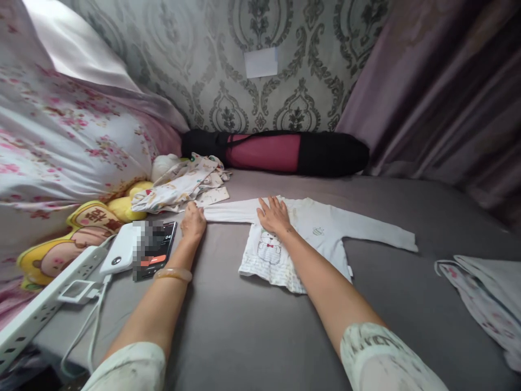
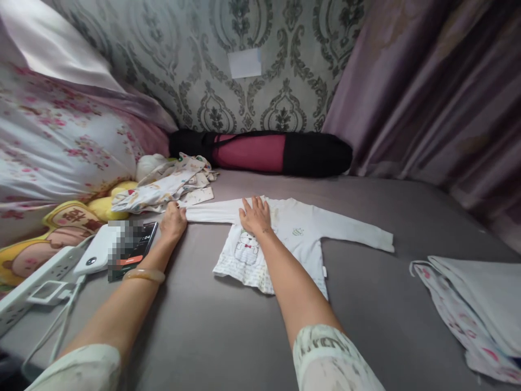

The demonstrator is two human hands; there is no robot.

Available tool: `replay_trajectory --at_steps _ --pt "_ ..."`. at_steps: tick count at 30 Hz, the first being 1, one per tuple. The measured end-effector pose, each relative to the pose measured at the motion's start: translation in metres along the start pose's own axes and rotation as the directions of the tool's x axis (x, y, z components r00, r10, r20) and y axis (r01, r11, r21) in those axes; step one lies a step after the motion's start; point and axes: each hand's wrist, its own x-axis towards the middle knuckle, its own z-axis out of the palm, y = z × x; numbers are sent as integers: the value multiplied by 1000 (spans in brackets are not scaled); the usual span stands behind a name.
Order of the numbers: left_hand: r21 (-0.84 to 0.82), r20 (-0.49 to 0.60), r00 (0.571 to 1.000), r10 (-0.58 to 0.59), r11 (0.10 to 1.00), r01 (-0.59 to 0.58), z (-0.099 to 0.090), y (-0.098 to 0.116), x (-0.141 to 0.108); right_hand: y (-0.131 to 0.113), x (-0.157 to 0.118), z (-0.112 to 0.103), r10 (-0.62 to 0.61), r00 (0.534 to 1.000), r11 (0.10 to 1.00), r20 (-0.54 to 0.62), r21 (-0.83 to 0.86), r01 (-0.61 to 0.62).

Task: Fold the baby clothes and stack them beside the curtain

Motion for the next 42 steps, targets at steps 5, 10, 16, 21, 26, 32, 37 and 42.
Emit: replay_trajectory --at_steps 5,10,16,21,26,32,37,42 --pt "-27 -58 998 28 999 -30 1 2 -4 2 4 -19 -18 994 973 111 232 -8" --pt "-49 -76 995 70 996 -74 -11 -2 -19 42 -24 -58 21 999 890 -40 455 0" --pt "-170 129 983 131 980 -108 -37 -11 -58 130 -121 -82 312 939 764 -146 627 -156" --pt "-470 353 874 333 871 -142 -42 9 -102 156 -190 -78 392 920 711 -12 638 -295" --pt "-669 457 693 557 729 -145 -51 30 -139 149 -230 -73 177 984 836 14 526 -158" --pt "-706 387 680 623 674 -216 -52 29 -153 146 -255 -77 19 997 933 81 358 -47" --pt "-708 376 675 634 667 -232 -49 23 -152 138 -255 -74 52 997 960 65 272 -68" --pt "-693 352 678 645 667 -274 -48 22 -152 132 -256 -71 94 994 966 52 237 -103"
